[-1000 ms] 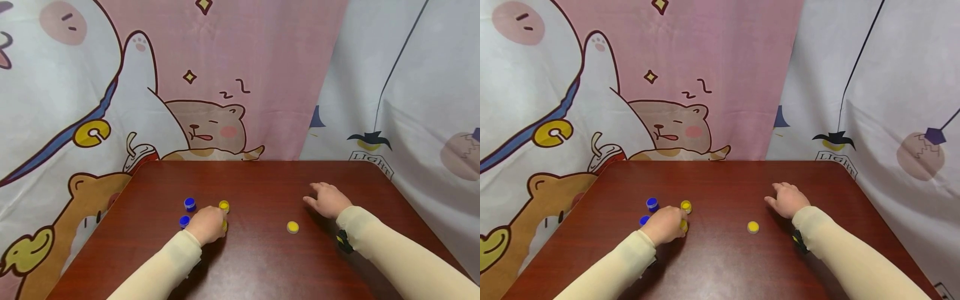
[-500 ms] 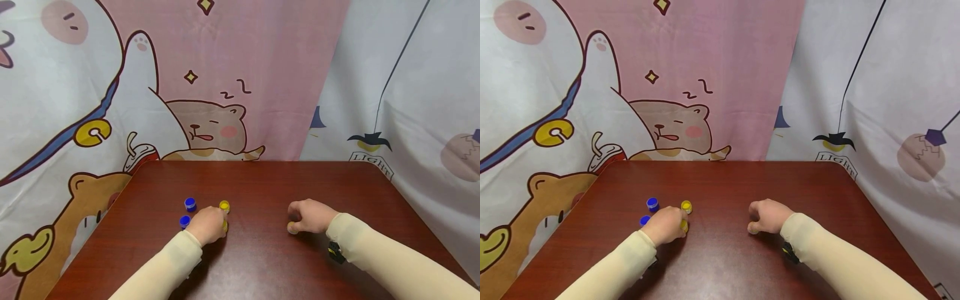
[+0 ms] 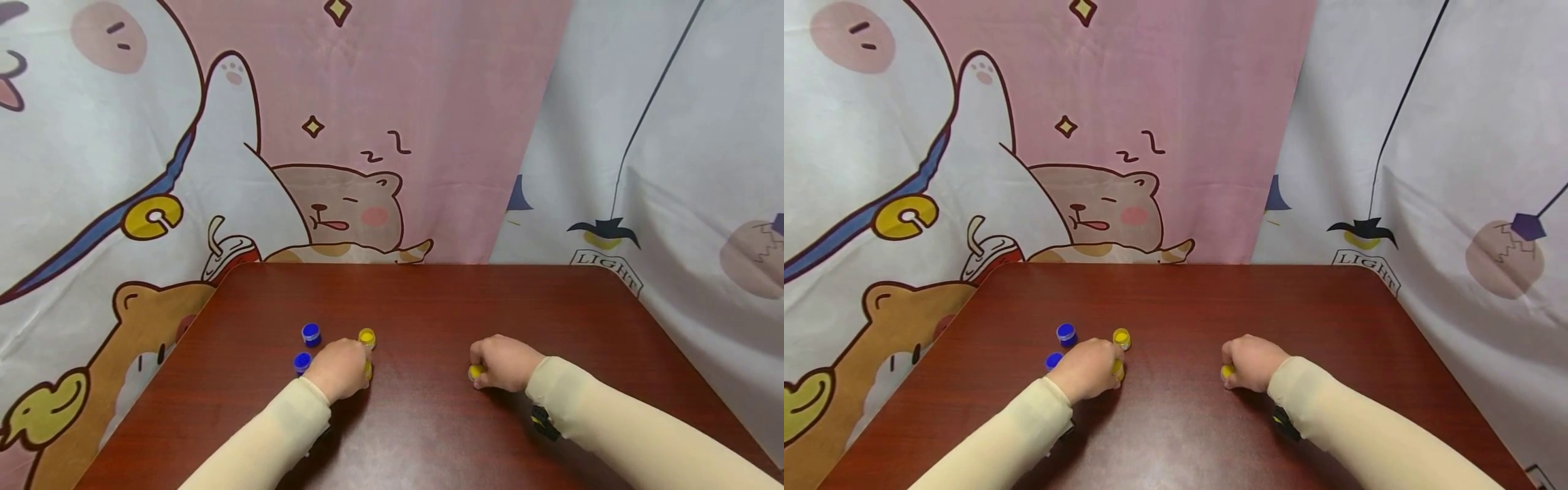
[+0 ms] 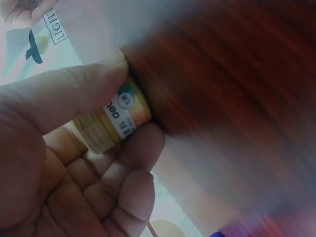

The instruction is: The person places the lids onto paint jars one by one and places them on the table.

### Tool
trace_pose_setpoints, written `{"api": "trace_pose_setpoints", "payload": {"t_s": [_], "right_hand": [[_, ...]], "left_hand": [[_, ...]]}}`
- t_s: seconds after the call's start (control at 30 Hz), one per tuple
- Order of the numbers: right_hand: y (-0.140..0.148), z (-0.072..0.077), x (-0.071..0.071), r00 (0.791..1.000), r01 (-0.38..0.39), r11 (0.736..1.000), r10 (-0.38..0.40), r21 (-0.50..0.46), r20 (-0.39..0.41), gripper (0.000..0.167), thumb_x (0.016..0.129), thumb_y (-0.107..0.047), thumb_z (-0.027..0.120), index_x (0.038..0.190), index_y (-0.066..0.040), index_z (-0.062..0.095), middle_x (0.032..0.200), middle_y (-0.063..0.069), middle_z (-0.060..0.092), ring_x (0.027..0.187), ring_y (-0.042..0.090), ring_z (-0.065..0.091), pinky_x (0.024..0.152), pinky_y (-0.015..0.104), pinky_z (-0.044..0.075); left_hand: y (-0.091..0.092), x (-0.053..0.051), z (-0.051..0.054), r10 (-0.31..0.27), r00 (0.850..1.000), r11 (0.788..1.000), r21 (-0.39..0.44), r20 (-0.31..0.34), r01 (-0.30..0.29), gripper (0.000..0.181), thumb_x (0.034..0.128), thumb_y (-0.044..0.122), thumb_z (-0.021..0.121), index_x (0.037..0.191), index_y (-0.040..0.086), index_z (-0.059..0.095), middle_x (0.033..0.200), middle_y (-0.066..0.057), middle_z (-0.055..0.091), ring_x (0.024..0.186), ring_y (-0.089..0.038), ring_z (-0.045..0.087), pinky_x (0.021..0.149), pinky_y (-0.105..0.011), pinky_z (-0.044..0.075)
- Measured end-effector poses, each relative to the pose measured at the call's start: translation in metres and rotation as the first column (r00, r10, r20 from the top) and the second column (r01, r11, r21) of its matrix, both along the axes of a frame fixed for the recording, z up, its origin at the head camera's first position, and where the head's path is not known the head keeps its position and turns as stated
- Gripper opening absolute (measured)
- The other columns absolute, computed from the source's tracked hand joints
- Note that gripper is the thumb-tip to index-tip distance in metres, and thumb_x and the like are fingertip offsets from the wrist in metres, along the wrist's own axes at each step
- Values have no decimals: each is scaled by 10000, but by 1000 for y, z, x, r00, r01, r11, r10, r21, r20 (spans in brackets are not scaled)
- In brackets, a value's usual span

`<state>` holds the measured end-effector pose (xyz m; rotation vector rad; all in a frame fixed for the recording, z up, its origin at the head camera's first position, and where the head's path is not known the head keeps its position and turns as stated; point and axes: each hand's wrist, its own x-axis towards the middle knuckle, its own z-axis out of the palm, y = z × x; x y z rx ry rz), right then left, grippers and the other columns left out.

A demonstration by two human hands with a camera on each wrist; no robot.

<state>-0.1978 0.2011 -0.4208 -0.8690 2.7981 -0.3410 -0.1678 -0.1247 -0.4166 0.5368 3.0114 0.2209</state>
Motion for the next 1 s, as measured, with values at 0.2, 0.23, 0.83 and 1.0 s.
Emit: {"api": "trace_pose_setpoints", "payload": {"t_s": [0.2,0.23,0.83,1.0], "right_hand": [[-3,-1,2,996,78,997,-78,5,34,295,811,-224,918,775,-190,627,717,-81,573,659,113,496,637,296,452],[-4,-1,2,995,89,996,-90,9,39,301,806,-220,920,767,-191,623,712,-79,572,657,117,497,638,299,452],[-13,7,4,989,135,989,-138,58,56,318,797,-205,924,745,-169,612,697,-40,575,650,151,511,639,329,450],[-16,7,4,990,125,990,-129,67,59,321,784,-186,926,748,-165,609,708,-41,582,655,148,509,644,325,453]], "left_hand": [[0,2,0,-1,1000,1000,23,7,1,220,816,112,829,725,165,636,707,-13,592,663,-195,558,655,-412,526],[0,2,0,-4,1000,1000,25,6,4,243,818,103,812,703,167,608,696,-14,575,647,-193,540,638,-409,514],[-12,-8,21,7,1000,998,59,17,-8,517,861,558,823,1108,107,763,1010,-15,744,906,-195,684,802,-399,583],[-14,-18,30,56,998,996,69,-35,-54,511,955,561,716,1157,91,714,1046,-40,696,916,-187,653,854,-405,582]]}}
